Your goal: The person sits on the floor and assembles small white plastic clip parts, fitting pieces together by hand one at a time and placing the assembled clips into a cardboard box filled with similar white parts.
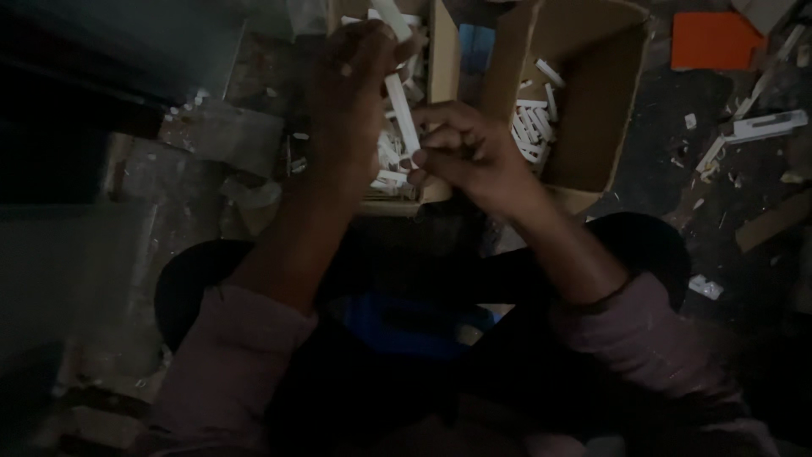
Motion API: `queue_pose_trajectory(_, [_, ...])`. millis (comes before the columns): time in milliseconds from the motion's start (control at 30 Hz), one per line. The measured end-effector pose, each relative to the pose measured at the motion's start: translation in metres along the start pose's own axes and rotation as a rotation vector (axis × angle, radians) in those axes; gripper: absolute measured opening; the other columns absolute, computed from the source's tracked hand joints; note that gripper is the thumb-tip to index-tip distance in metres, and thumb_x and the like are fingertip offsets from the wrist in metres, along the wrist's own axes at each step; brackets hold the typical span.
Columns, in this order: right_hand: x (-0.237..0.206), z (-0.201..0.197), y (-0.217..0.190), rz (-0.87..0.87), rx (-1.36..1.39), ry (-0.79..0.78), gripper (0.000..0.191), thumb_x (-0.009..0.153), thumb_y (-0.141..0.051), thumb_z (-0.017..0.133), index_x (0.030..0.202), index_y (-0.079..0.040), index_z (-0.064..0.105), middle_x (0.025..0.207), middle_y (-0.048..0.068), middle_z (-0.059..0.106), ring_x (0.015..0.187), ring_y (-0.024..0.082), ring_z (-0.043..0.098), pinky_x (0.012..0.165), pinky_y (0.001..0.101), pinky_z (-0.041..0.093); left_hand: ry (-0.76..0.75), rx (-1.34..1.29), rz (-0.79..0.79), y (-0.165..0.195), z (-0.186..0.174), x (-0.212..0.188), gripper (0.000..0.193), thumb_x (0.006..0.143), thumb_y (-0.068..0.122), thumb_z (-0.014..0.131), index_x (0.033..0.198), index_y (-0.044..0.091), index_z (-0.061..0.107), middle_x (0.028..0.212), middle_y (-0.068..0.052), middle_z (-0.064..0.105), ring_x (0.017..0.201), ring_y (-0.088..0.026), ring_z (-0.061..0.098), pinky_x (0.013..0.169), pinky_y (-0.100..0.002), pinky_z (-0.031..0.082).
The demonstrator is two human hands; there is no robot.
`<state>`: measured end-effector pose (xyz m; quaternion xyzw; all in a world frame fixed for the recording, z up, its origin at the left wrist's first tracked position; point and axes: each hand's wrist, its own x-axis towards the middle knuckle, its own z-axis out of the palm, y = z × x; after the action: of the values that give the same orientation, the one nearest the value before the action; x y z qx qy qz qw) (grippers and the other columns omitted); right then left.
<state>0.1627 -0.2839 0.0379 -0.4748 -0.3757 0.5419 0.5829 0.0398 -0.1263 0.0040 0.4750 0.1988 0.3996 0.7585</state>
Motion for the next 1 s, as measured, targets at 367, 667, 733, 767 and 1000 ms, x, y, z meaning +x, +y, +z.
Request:
queue_pose_trajectory(367, [0.001, -0.015, -0.004, 0.071, 0.26, 0.178, 0.022, 0.098, -0.005, 0.048, 0.118, -0.004, 0.057, 0.098, 0.01, 0.065, 0.082, 0.022, 0.066, 0.076, 0.0396, 0.059, -0.089, 0.166, 0.218, 0.018, -0.005, 0.002, 0.033, 0.113, 0.017, 0.074, 0.14, 0.007, 0.058, 0.111, -0.01, 0.077, 0.104, -0.021, 0.08, 0.091, -0.038, 0.07])
queue_pose_trajectory(667, [0.0, -0.018, -0.02, 0.042, 0.217, 0.42, 0.013, 0.108, -0.023, 0.051, 0.115, -0.012, 0.045, 0.089, 0.002, 0.05, 0.072, 0.015, 0.05, 0.06, 0.0362, 0.048, -0.145, 0.41, 0.128, 0.013, 0.01, -0.012, 0.027, 0.106, 0.019, 0.076, 0.129, 0.005, 0.072, 0.104, -0.008, 0.077, 0.092, -0.016, 0.076, 0.08, -0.034, 0.067])
queue_pose_trajectory(733, [-0.002, -0.02, -0.018, 0.008, 0.103, 0.397, 0.017, 0.113, -0.026, 0.053, 0.12, -0.015, 0.041, 0.088, 0.002, 0.051, 0.07, 0.013, 0.05, 0.058, 0.0332, 0.047, -0.122, 0.467, 0.069, 0.009, 0.016, -0.015, 0.024, 0.103, 0.019, 0.078, 0.122, 0.004, 0.075, 0.098, -0.009, 0.078, 0.085, -0.015, 0.076, 0.075, -0.033, 0.065])
queue_pose_trajectory(767, [-0.003, -0.02, -0.017, -0.024, 0.038, 0.373, 0.02, 0.115, -0.027, 0.053, 0.123, -0.015, 0.04, 0.087, 0.003, 0.051, 0.068, 0.013, 0.051, 0.057, 0.0316, 0.046, -0.128, 0.523, 0.041, 0.007, 0.018, -0.016, 0.023, 0.102, 0.02, 0.078, 0.119, 0.005, 0.075, 0.099, -0.009, 0.079, 0.088, -0.016, 0.078, 0.077, -0.033, 0.066])
queue_pose_trajectory(1000, [-0.006, -0.027, -0.014, -0.24, -0.011, 0.145, 0.029, 0.118, -0.024, 0.058, 0.129, -0.016, 0.032, 0.086, 0.003, 0.052, 0.062, 0.009, 0.05, 0.057, 0.0298, 0.05, -0.195, 0.595, 0.205, -0.001, 0.024, -0.019, 0.026, 0.102, 0.021, 0.082, 0.12, 0.005, 0.074, 0.111, -0.011, 0.08, 0.108, -0.023, 0.08, 0.094, -0.039, 0.067])
